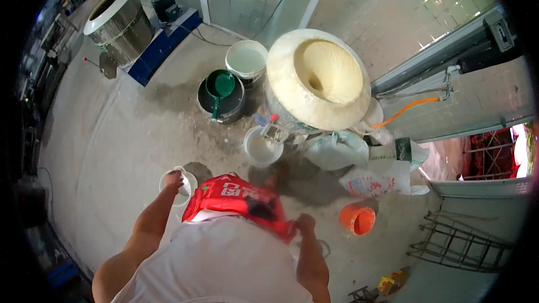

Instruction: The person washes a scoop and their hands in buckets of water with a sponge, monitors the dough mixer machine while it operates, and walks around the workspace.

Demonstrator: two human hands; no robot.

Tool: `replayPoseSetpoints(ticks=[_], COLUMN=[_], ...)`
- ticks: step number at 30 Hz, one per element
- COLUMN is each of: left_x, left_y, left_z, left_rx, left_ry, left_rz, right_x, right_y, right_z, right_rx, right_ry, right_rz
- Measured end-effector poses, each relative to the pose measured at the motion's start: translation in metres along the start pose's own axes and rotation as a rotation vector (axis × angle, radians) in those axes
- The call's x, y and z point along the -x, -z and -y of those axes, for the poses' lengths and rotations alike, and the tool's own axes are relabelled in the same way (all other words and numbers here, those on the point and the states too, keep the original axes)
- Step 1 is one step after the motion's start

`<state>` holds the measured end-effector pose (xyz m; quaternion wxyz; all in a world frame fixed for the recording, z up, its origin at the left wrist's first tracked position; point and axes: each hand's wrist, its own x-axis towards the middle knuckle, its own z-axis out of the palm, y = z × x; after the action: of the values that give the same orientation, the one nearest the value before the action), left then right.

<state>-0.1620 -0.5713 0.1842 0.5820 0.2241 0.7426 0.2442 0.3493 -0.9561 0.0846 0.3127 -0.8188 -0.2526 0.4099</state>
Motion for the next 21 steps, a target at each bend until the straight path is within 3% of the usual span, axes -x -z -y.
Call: replayPoseSetpoints(ticks=[3, 8, 12, 18, 19, 21], left_x=[0.009, 0.017, 0.018, 0.042, 0.050, 0.066], left_y=[-0.002, -0.008, -0.013, -0.034, -0.042, -0.053], left_z=[0.003, 0.004, 0.002, 0.013, 0.016, 0.026], left_rx=[-0.007, -0.026, 0.098, 0.155, 0.163, 0.164], left_ry=[0.041, 0.071, 0.103, 0.076, 0.086, 0.104], left_rz=[-0.037, -0.081, -0.066, -0.112, -0.133, -0.151], right_x=[0.011, -0.005, 0.001, -0.074, -0.087, -0.105], right_y=[0.008, 0.023, 0.044, 0.085, 0.096, 0.118], right_z=[-0.003, -0.064, -0.016, -0.010, -0.007, 0.009], right_rx=[-0.078, 0.072, 0.171, 0.249, 0.190, 0.451], right_ry=[-0.020, 0.044, 0.265, 0.183, 0.222, 0.544], right_rz=[0.031, 0.050, -0.041, 0.071, 0.100, 0.140])
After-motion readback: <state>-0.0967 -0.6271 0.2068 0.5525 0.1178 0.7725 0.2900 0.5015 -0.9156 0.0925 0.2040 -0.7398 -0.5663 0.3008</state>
